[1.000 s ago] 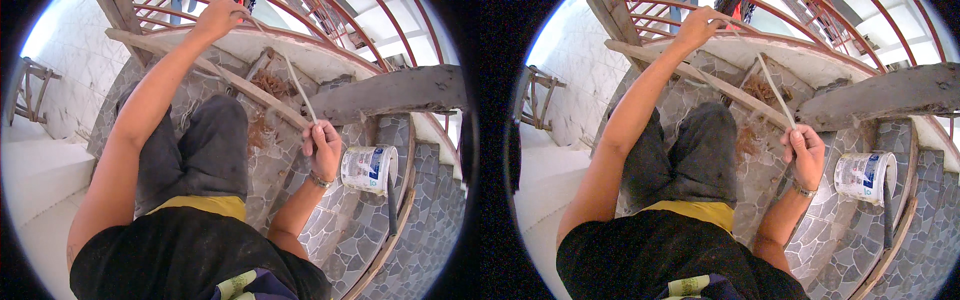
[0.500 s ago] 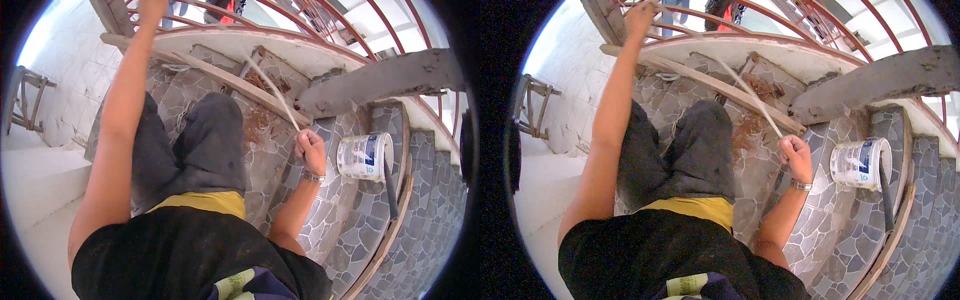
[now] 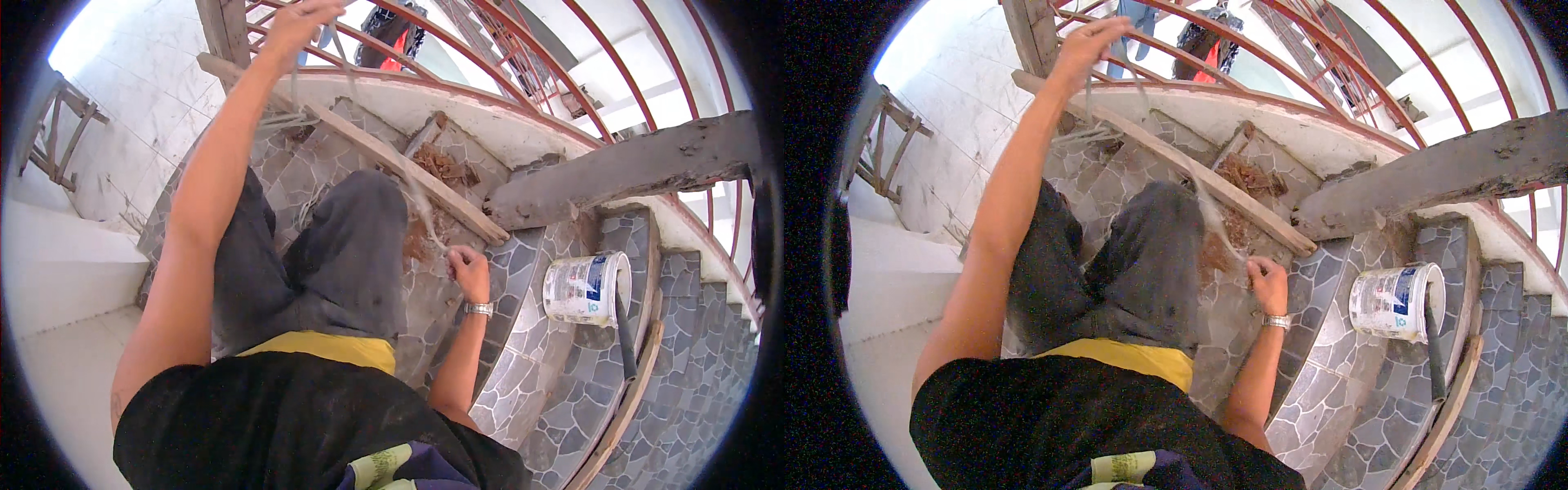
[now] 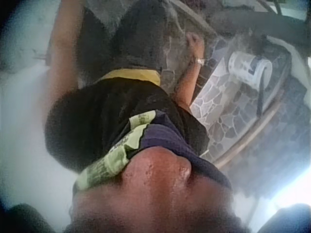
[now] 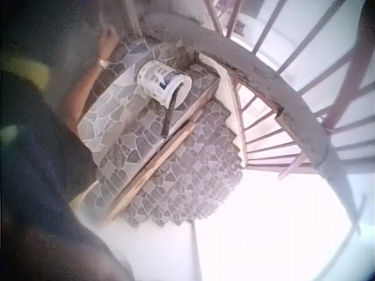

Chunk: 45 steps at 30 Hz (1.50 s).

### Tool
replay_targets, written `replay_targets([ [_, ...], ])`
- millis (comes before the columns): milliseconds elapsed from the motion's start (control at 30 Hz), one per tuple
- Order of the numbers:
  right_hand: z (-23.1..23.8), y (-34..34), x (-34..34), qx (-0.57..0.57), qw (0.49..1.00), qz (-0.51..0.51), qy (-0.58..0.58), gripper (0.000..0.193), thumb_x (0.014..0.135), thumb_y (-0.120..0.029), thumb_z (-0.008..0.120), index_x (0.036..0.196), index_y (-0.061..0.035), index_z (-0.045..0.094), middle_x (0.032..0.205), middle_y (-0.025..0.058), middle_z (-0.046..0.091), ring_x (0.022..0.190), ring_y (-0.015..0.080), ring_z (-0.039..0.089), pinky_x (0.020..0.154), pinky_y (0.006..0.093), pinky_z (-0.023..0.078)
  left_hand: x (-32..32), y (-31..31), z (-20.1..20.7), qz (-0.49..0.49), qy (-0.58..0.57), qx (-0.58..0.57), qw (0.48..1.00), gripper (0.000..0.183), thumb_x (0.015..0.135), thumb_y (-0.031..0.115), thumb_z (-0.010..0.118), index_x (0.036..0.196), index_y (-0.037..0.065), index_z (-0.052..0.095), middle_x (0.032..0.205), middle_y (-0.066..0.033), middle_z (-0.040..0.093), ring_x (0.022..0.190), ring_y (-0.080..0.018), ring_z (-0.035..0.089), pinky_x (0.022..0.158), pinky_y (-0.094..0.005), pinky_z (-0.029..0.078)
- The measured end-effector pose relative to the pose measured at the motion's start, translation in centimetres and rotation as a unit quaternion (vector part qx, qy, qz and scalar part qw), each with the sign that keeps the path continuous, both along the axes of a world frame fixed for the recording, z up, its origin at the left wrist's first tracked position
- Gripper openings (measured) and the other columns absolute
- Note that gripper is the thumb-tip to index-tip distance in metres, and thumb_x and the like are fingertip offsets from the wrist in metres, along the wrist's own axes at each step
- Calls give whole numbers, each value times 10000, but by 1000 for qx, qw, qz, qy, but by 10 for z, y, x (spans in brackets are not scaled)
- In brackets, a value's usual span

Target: The person uses a hammer to strike a wooden beam on a staircase, reaches into a bucket for nails, and then uses their hands to separate and tie together grey wires near a concrete pillar.

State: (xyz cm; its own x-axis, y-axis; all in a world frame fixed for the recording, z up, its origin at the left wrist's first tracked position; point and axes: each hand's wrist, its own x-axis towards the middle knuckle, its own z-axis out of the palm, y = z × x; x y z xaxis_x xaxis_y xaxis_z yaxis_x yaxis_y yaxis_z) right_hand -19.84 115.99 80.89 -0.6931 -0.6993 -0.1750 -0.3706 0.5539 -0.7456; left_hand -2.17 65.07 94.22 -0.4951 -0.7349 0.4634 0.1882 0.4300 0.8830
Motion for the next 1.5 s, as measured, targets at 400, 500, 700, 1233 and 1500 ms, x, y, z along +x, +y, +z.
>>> replay_targets([
  [400, 95, -141, 11, -316, 918, -105, -217, 215, 976, -198, 600, 1072, -13, 650, 759, 25, 617, 583, 82, 493, 508, 215, 366, -63, 17, -25, 74, -218, -215, 949, 647, 874, 326, 699, 1434, 124, 447, 850, -91, 742, 852, -247, 702, 851, -359, 514],
  [500, 119, -177, 13, -474, 825, -40, -307, 216, 988, -152, 572, 1142, -3, 602, 870, 61, 646, 600, 117, 512, 521, 226, 392, -77, 15, -38, 159, -187, -294, 924, 620, 883, 319, 695, 1419, 114, 461, 903, -115, 732, 907, -308, 690, 877, -414, 512],
  [700, 143, -252, 6, -576, 695, 8, -430, 272, 992, -135, 552, 1236, -17, 537, 1043, 61, 624, 754, 116, 528, 562, 220, 424, -79, 49, -10, 114, -26, -245, 962, 232, 916, 293, 649, 1001, 97, 740, 865, -99, 676, 745, -273, 625, 740, -382, 508],
  [1233, 175, -334, 3, -552, 685, -5, -475, 296, 951, -14, 485, 1239, 41, 524, 1027, 99, 639, 775, 143, 555, 591, 236, 441, -35, 74, 34, -9, -14, -384, 923, 505, 717, 146, 802, 1203, 190, 675, 1135, -61, 595, 1099, -287, 553, 952, -399, 458],
  [1500, 135, -375, 1, -435, 795, -27, -423, 387, 954, -48, 494, 1330, 42, 497, 1004, 96, 678, 810, 131, 632, 654, 261, 495, -39, 70, 19, -41, -141, -384, 912, 234, 759, 161, 744, 965, 140, 635, 1150, -49, 599, 1034, -250, 627, 807, -397, 544],
])
